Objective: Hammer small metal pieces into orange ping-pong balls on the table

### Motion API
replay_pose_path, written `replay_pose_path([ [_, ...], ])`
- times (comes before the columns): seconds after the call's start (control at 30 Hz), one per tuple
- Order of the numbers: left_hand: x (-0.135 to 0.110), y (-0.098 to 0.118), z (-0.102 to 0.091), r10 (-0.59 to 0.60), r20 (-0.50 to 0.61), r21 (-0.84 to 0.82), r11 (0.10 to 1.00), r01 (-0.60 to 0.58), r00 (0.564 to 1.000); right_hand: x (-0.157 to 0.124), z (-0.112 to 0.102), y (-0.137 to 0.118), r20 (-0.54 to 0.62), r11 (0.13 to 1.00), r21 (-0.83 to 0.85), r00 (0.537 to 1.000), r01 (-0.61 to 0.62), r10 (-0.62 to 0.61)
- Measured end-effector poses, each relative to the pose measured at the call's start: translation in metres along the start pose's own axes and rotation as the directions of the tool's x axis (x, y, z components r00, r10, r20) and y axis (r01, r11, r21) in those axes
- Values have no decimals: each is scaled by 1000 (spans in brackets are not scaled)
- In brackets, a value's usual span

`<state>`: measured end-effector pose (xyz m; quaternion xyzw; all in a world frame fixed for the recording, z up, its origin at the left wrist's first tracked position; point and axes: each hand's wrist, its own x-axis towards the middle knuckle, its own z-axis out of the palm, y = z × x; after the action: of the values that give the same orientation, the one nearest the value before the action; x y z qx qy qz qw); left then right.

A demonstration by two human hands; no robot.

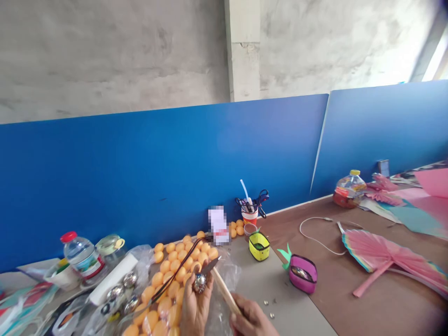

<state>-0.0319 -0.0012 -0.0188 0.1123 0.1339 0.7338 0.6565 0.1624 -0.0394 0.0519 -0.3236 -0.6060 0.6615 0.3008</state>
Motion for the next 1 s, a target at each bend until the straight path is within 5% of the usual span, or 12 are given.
replay_pose_path([
  [0.1, -2, -2, 2, 91, -162, 55, 995, -83, 983, 0, 1, 0, -6, 1000, -24, 1000, -17, 17],
  [0.17, -4, -3, 6, 31, -166, 37, 999, -25, 986, 1, 2, 2, -2, 999, -35, 1000, -29, 29],
  [0.33, -5, -1, 12, 66, 5, -60, 996, -66, 998, 4, 1, 12, 7, 996, 91, 1000, 24, -25],
  [0.5, -5, -2, 11, 55, -10, -83, 995, -55, 998, 5, 2, 15, -4, 1000, 10, 1000, -14, 14],
  [0.7, -6, 0, 18, 86, 294, -148, 988, -44, 952, 5, 2, 18, -3, 993, 119, 1000, 8, -7],
  [0.83, -8, 2, 19, -3, 182, -101, 995, 22, 983, 3, 3, 14, -7, 997, 72, 999, -35, 36],
  [1.0, -10, 1, 20, 71, 116, -136, 989, -55, 991, -3, 4, 6, -42, 973, 230, 999, -2, 12],
])
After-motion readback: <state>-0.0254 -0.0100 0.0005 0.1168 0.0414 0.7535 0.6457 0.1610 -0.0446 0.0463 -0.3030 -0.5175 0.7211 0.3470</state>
